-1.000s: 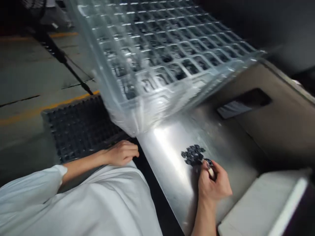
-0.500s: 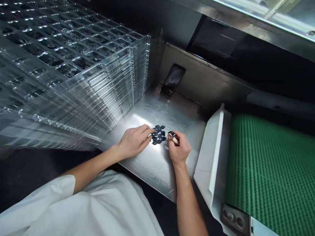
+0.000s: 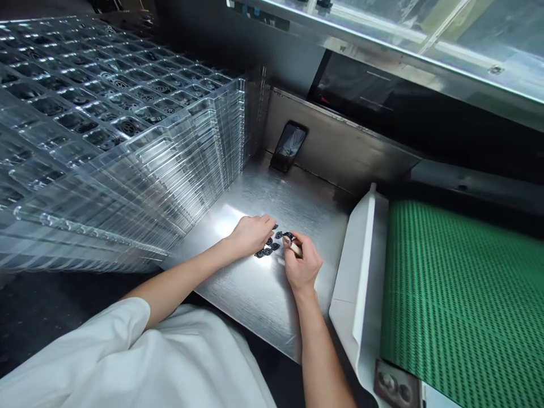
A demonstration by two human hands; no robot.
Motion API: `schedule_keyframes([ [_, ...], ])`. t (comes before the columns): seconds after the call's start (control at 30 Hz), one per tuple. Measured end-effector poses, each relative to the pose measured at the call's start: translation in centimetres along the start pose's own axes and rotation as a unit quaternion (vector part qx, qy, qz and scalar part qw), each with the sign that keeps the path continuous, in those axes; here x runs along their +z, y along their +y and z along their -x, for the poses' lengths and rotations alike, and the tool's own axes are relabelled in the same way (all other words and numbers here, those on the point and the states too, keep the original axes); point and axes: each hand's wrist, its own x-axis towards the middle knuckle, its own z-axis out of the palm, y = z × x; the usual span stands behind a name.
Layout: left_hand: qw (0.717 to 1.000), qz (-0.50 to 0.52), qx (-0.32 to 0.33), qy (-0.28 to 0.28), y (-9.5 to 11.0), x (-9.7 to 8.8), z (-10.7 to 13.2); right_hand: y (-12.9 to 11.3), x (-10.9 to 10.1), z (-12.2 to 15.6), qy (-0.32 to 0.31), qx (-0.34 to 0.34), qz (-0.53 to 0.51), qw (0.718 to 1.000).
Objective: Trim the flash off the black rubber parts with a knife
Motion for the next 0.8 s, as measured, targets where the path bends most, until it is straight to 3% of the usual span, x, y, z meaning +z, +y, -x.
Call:
schedule_keyframes([
  [0.2, 0.999, -0.027, 0.027, 0.003, -1.0, -0.7, 0.8, 0.4, 0.1, 0.1, 0.005, 0.016, -0.027, 0.999],
  [0.4, 0.994, -0.077, 0.07, 0.04, -1.5, -0.8, 1.8, 0.4, 0.0, 0.2, -0.006, 0.047, -0.048, 0.998],
  [0.47, 0.994, -0.021, 0.076, 0.071, -1.2, -1.1, 1.6, 0.4, -0.1, 0.0, -0.017, 0.058, -0.06, 0.996],
  [0.57, 0.982, 0.153, 0.045, 0.1, 0.1, -1.4, 0.9, 0.3, -0.4, -0.2, -0.033, 0.076, -0.089, 0.993],
  [0.67, 0.942, 0.334, 0.011, 0.017, 2.0, -1.1, 0.2, 0.3, -0.9, 0.2, -0.018, 0.097, -0.102, 0.99],
  [0.73, 0.888, 0.446, 0.018, -0.109, 3.0, -0.5, -0.6, 0.6, -1.2, 0.4, 0.007, 0.11, -0.097, 0.989],
  [0.8, 0.847, 0.514, 0.002, -0.133, 3.3, 0.2, -1.8, 0.8, -1.2, 0.1, 0.023, 0.118, -0.066, 0.991],
])
